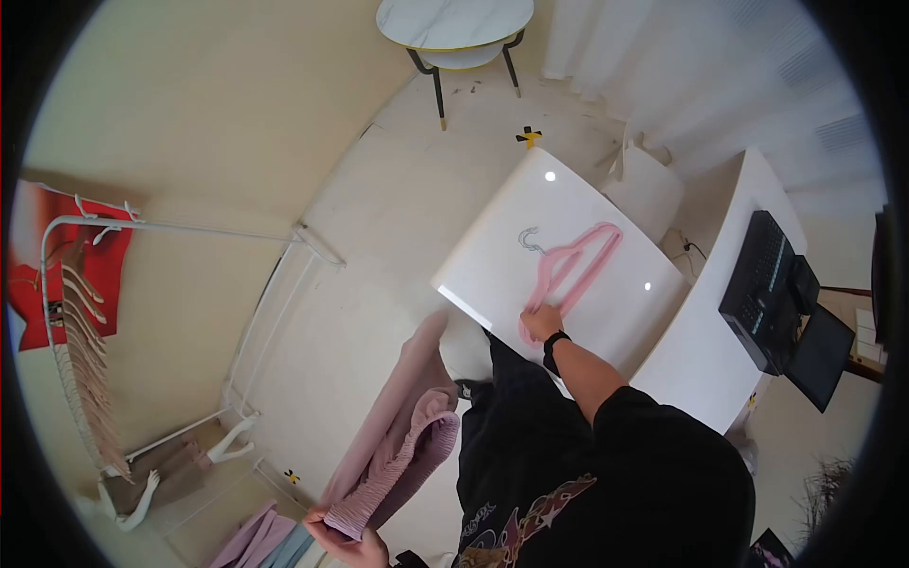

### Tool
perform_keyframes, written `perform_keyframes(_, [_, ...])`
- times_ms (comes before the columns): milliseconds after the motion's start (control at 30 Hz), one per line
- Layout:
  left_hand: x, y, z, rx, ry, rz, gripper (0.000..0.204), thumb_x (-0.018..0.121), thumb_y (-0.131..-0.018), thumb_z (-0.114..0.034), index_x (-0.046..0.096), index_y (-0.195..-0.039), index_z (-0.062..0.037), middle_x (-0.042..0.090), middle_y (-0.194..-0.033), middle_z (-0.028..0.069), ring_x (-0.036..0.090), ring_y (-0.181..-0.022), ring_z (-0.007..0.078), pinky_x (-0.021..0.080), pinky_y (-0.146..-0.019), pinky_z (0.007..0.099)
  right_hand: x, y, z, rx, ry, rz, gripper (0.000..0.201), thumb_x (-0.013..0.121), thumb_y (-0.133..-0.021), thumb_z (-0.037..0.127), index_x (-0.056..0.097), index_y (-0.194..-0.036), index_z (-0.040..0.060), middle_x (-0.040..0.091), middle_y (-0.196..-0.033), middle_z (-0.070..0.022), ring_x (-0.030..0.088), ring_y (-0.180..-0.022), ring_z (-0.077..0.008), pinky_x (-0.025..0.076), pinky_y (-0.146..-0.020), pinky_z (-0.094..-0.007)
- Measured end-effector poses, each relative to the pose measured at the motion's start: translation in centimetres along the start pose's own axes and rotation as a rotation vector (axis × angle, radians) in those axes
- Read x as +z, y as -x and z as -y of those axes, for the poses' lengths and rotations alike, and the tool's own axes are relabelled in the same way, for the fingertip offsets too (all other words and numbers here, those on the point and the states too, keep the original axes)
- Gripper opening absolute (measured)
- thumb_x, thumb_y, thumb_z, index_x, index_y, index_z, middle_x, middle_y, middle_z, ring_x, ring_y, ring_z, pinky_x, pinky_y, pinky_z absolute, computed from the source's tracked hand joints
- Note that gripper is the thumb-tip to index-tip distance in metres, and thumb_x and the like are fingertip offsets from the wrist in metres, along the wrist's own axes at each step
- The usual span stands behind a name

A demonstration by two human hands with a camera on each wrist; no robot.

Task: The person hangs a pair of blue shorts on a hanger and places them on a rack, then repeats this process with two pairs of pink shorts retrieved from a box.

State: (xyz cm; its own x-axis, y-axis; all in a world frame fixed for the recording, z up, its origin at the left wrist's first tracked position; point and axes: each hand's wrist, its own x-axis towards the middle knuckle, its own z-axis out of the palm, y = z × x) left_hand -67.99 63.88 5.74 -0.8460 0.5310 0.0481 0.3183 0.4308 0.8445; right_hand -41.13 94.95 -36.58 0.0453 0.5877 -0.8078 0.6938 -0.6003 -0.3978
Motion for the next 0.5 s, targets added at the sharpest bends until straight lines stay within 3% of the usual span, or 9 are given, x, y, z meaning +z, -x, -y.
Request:
perform_keyframes(33, [0.2, -0.5, 0.1, 0.008, 0.004, 0.011, 0.048, 0.055, -0.077, 0.004, 0.046, -0.123, -0.0033, 0.045, -0.111, 0.0058, 0.05, -0.101, 0.015, 0.042, -0.095, 0.0268, -0.7, 1.2, 0.6, 0.005, -0.011, -0.008, 0.033, 0.067, -0.089, 0.03, 0.076, -0.09, -0.0019, 0.078, -0.083, -0.0217, 0.078, -0.081, -0.0369, 0.061, -0.077, -0.0475])
perform_keyframes(100, [0.5, -1.6, 0.7, -0.038, 0.042, 0.03, 0.048, 0.055, -0.079, 0.006, 0.046, -0.125, -0.0033, 0.046, -0.11, 0.0058, 0.05, -0.101, 0.0148, 0.042, -0.095, 0.0272, -1.8, 3.8, 0.9, -0.072, 0.004, -0.097, 0.039, 0.063, -0.093, 0.035, 0.072, -0.089, -0.0029, 0.075, -0.071, -0.0201, 0.076, -0.066, -0.0331, 0.062, -0.073, -0.0458])
perform_keyframes(267, [2.7, -4.3, -0.2, 0.086, 0.03, 0.049, 0.043, 0.055, -0.082, 0.004, 0.047, -0.123, -0.0036, 0.047, -0.107, 0.004, 0.05, -0.098, 0.0138, 0.042, -0.095, 0.0254, -1.9, 5.0, -2.4, -0.211, 0.131, -0.41, 0.039, 0.056, -0.098, 0.035, 0.069, -0.093, -0.0009, 0.074, -0.079, -0.0239, 0.074, -0.074, -0.043, 0.059, -0.073, -0.0551])
perform_keyframes(333, [3.1, -5.2, -0.6, 0.003, 0.107, 0.067, 0.037, 0.057, -0.08, 0.004, 0.046, -0.114, -0.0027, 0.045, -0.106, 0.0048, 0.049, -0.097, 0.0146, 0.043, -0.095, 0.0285, -2.8, 6.3, -2.7, -0.251, 0.185, -0.529, 0.037, 0.053, -0.102, 0.034, 0.069, -0.097, 0.0004, 0.075, -0.084, -0.0243, 0.073, -0.079, -0.0458, 0.058, -0.073, -0.0582])
perform_keyframes(500, [3.4, -6.9, -0.2, 0.03, 0.173, 0.127, 0.037, 0.062, -0.081, -0.001, 0.046, -0.114, -0.0036, 0.045, -0.105, 0.0039, 0.048, -0.095, 0.0144, 0.043, -0.092, 0.028, -5.4, 10.7, -3.4, -0.272, 0.077, -0.73, 0.036, 0.051, -0.107, 0.032, 0.065, -0.097, 0.0008, 0.073, -0.081, -0.0263, 0.07, -0.078, -0.0499, 0.055, -0.071, -0.0615])
